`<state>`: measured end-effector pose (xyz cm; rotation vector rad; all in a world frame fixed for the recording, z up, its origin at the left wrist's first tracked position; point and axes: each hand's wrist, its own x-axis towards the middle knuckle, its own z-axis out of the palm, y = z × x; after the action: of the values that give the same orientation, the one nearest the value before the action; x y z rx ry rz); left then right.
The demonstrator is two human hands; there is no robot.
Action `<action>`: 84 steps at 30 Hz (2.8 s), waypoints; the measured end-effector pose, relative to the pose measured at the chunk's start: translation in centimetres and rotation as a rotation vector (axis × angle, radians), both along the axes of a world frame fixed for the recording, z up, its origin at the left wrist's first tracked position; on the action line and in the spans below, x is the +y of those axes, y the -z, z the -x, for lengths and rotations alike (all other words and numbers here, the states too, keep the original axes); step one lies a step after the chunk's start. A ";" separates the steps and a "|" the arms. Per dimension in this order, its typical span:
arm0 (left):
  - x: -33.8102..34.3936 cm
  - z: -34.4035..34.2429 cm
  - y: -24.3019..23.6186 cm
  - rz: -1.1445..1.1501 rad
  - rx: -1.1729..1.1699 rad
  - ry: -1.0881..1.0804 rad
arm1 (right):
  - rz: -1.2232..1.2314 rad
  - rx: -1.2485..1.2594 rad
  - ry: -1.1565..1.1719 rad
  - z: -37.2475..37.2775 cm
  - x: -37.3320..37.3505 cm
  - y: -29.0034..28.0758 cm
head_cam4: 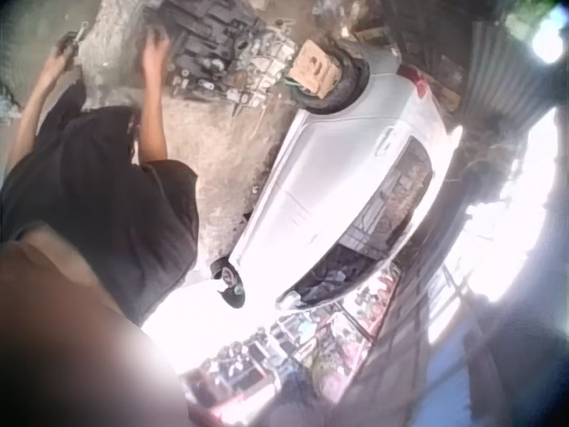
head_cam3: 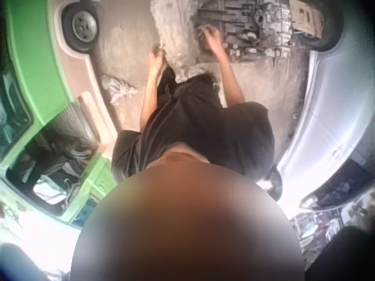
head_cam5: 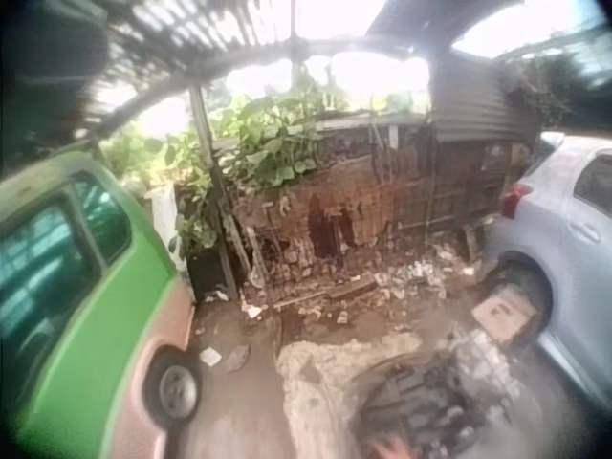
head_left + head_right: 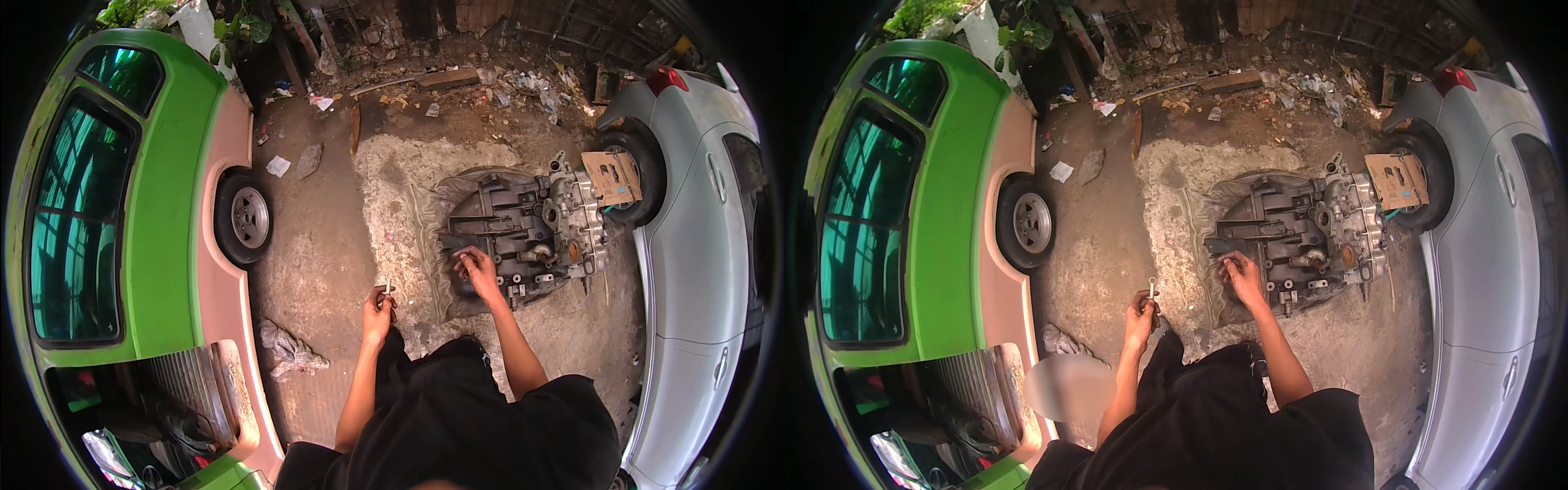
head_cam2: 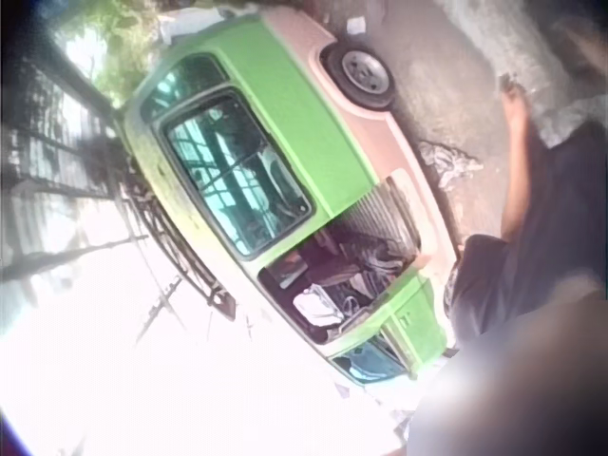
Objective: The person uses a wrench to loosen and tighten bolts on a car engine resting on a cloth on the ground. They repeatedly adjust the wrench and reposition their hands while working on the same bolt area.
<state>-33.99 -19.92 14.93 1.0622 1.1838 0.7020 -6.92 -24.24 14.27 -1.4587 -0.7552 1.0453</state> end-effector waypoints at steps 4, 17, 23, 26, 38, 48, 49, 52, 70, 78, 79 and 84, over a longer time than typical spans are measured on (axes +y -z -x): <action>7.4 1.8 -2.6 -0.013 -0.024 0.170 | 0.028 -0.013 0.256 3.1 0.5 -1.2; 19.5 -8.5 -3.6 0.094 -0.095 0.640 | 0.146 -0.204 0.783 3.4 1.5 -0.1; 25.2 -16.1 -3.7 -0.030 -0.030 0.849 | 0.422 -0.536 0.920 -3.0 6.5 1.4; 28.1 -19.9 -3.9 0.123 -0.039 0.911 | 0.548 -0.644 0.922 -6.5 8.9 2.4; 31.9 -34.8 0.9 0.159 0.177 1.280 | 1.018 -0.820 0.589 -9.6 12.2 4.3; 31.5 -41.2 7.2 0.248 0.424 1.574 | 1.109 -0.642 0.614 -10.3 13.2 2.2; 31.5 -41.8 7.6 0.257 0.432 1.589 | 1.111 -0.648 0.616 -10.5 13.1 2.1; 32.0 -43.0 8.6 0.295 0.601 1.628 | 1.137 -0.622 0.585 -10.6 13.3 1.9; 31.8 -42.5 9.0 0.288 0.360 1.832 | 1.128 -0.645 0.643 -10.7 13.4 1.5; 30.9 -41.1 10.5 0.284 0.349 1.782 | 1.107 -0.637 0.673 -10.7 13.5 1.4; 30.9 -41.0 10.6 0.304 0.339 1.770 | 1.107 -0.637 0.675 -10.7 13.4 1.4; 30.7 -41.1 10.2 0.302 0.406 1.754 | 1.111 -0.628 0.665 -10.7 13.4 1.7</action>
<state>7.07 10.77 4.69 1.5086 0.2714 -1.0492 3.73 -10.88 12.56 -2.8068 0.0340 0.4241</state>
